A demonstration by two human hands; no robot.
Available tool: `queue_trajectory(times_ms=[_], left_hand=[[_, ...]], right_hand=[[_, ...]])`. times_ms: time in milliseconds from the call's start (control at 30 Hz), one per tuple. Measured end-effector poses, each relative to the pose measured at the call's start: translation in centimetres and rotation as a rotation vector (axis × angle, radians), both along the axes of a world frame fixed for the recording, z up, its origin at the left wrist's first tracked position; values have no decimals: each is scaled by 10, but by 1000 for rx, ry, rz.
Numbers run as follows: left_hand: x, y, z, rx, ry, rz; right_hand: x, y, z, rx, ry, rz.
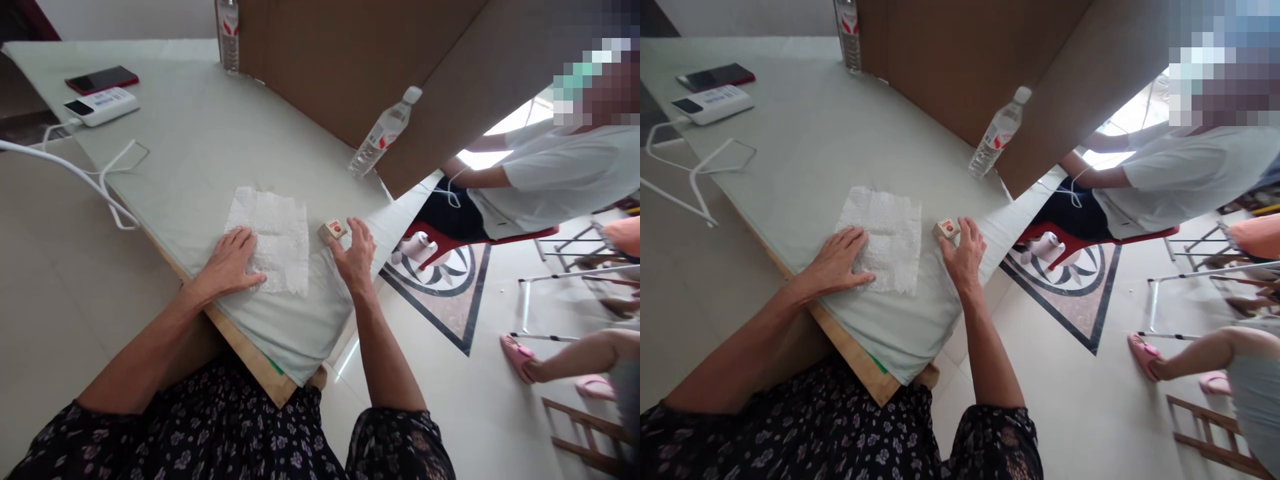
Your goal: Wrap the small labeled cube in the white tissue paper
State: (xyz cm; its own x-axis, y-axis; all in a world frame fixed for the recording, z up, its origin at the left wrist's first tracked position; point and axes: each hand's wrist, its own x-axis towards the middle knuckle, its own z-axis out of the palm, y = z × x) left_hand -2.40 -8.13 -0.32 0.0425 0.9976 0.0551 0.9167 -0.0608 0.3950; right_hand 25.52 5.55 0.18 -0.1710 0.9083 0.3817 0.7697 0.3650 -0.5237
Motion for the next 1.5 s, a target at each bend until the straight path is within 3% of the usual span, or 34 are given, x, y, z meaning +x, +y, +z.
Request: queue_trajectory(times_ms=[67,167,267,367,500,667,800,933,1067,1200,1367,1500], left_hand=[[0,-1,5,-20,22,-7],[1,0,15,-19,35,-20],[1,4,23,37,2,-73],[-2,7,23,43,-20,-123],[-11,5,10,-13,-41,-107],[-17,-6,-3,0,-75,-70],[-15,-8,-5,15,-88,-55],[-14,-8,-6,28,-83,-55],[-14,-8,-7,47,-90,-40],[-13,-8,-4,27,-88,-40],[-14,-8,-3,8,-90,-29],[-13,-8,-5,19,-93,-20]], right_hand=[[-13,-16,10,90,10,54],[-43,-39,21,98,-32,332],[-70,-51,15,-47,-163,545],[-81,-51,1,-153,-236,590],[-69,-48,-10,-146,-228,574],[-34,-56,-13,-93,-177,516],[-7,-57,-8,36,-53,298],[2,-27,-3,89,52,58],[-2,7,-10,-127,96,-19],[-19,3,-5,-145,244,132],[-60,-19,15,-139,293,489],[-87,-15,1,-259,217,671]])
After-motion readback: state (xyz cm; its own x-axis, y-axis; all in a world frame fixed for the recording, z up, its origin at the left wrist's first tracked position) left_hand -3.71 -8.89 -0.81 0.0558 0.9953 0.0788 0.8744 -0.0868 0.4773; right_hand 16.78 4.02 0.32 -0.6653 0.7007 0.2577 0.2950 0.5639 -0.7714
